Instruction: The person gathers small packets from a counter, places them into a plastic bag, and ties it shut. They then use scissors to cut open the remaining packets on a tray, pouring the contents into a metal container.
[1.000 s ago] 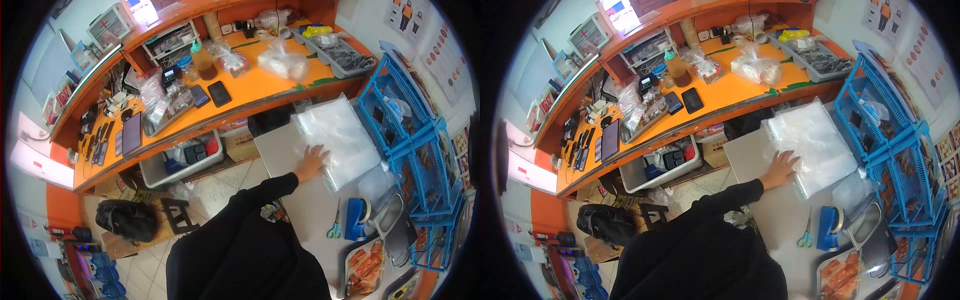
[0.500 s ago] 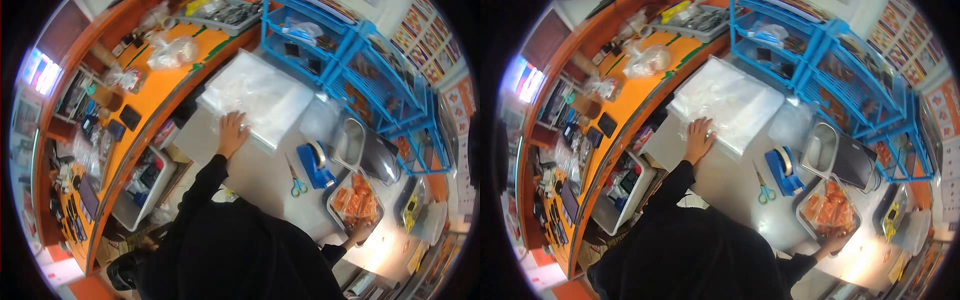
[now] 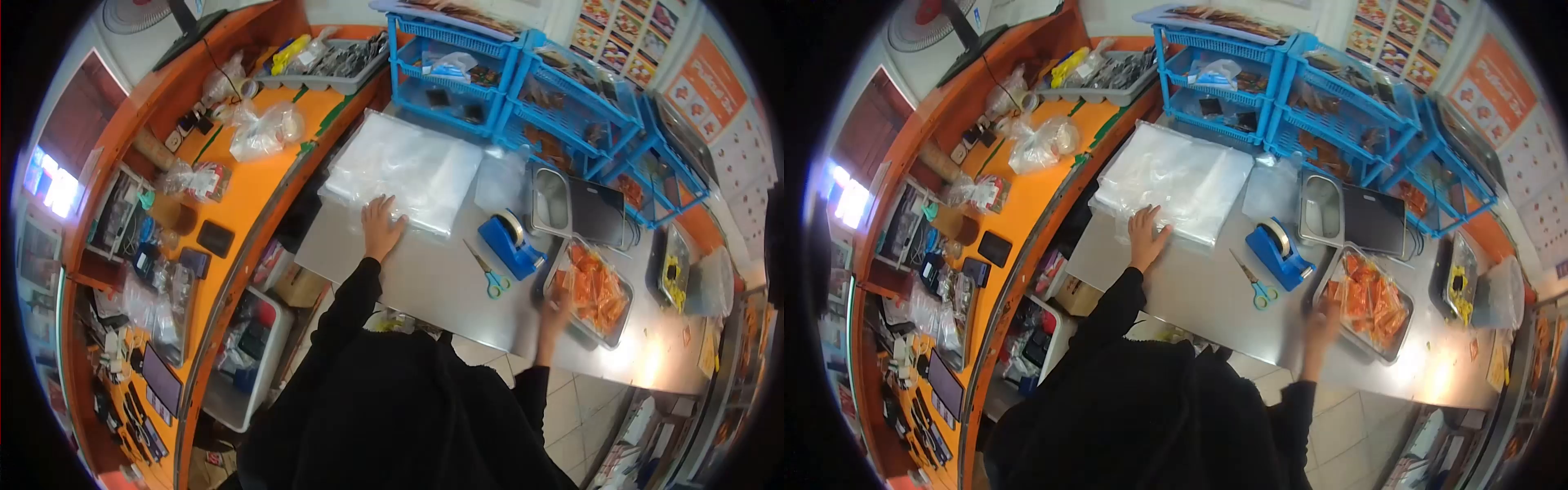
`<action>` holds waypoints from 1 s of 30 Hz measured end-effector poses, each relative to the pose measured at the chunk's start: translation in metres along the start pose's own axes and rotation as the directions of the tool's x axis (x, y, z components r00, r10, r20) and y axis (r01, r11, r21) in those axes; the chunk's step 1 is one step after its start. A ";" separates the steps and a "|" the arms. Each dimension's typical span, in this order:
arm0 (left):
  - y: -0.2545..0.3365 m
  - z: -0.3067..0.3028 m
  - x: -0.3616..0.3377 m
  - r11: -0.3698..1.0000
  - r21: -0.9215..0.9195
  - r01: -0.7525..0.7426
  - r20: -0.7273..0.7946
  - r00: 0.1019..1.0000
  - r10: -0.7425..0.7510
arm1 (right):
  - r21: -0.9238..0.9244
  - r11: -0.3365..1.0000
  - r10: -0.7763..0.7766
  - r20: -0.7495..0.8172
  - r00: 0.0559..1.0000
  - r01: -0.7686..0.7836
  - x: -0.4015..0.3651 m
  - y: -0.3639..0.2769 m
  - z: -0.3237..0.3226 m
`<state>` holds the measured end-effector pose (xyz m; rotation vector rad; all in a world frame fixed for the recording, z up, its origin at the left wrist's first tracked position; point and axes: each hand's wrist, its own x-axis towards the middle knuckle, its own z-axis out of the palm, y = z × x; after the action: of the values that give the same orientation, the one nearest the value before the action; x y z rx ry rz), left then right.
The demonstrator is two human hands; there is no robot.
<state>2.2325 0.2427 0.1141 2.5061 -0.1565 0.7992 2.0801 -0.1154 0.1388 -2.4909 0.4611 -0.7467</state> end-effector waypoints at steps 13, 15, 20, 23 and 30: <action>-0.004 -0.079 -0.116 0.956 -0.111 -0.272 0.397 0.869 0.294 | -0.030 0.992 0.129 0.261 0.957 -0.125 -0.071 -0.064 0.029; -0.004 -0.078 -0.118 0.955 -0.098 -0.281 0.404 0.865 0.296 | 0.004 0.991 0.127 0.286 0.950 -0.134 -0.072 -0.055 0.026; -0.003 -0.075 -0.126 0.959 -0.048 -0.278 0.328 0.903 0.278 | -0.137 0.979 0.197 0.488 0.850 -0.149 -0.060 -0.066 -0.004; -0.004 -0.079 -0.122 0.954 -0.027 -0.299 0.339 0.895 0.290 | 0.295 0.563 0.293 0.802 0.521 -0.772 -0.061 -0.061 -0.013; 0.019 -0.091 -0.088 0.978 -0.174 -0.112 0.489 0.853 0.185 | 0.377 -0.479 -0.233 0.816 0.529 -0.793 -0.072 -0.038 -0.038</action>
<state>2.1090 0.2674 0.1359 2.5321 -0.5724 0.1552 2.0076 -0.0658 0.1571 -0.3905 0.1980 0.3011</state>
